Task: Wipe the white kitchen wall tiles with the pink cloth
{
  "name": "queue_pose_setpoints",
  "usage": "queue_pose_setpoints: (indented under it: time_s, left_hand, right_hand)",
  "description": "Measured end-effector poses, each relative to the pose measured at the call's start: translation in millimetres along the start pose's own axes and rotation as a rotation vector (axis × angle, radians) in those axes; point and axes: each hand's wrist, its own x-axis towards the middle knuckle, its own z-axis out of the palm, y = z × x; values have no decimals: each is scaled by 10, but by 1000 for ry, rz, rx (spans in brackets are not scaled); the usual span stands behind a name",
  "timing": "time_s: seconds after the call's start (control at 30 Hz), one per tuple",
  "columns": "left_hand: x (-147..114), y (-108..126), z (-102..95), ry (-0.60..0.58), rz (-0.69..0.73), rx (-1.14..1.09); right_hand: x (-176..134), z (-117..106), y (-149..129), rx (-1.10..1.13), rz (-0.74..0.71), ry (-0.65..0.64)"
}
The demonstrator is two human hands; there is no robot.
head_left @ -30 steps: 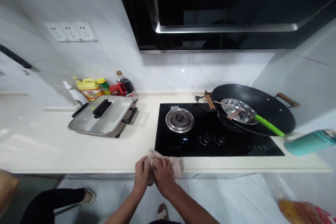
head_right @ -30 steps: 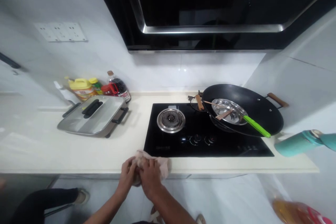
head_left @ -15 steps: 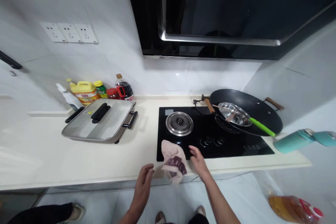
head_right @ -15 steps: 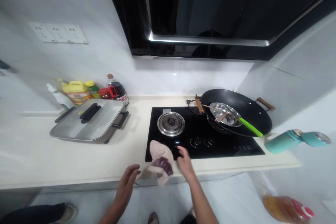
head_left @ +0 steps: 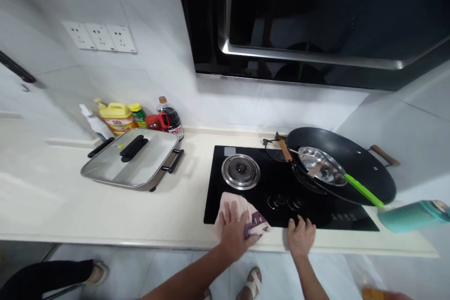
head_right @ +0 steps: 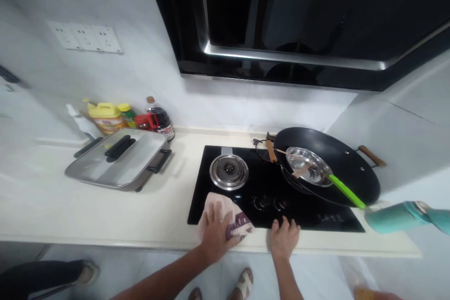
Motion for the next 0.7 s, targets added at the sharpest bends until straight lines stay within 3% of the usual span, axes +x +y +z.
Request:
queue_pose_setpoints:
  time_s: [0.13, 0.23, 0.33, 0.5, 0.7]
  left_hand:
    - [231, 400, 312, -164, 135, 1]
    - [413, 590, 426, -164, 284, -10]
    - [517, 599, 461, -95, 348, 25]
    - [403, 192, 242, -74, 268, 57]
    - [183, -728, -442, 23, -48, 133]
  right_hand:
    - [-134, 174, -50, -120, -34, 35]
    - [-163, 103, -20, -157, -70, 32]
    - [-154, 18, -17, -173, -101, 38]
    - [-192, -6, -98, -217, -129, 102]
    - [-214, 4, -112, -229, -51, 47]
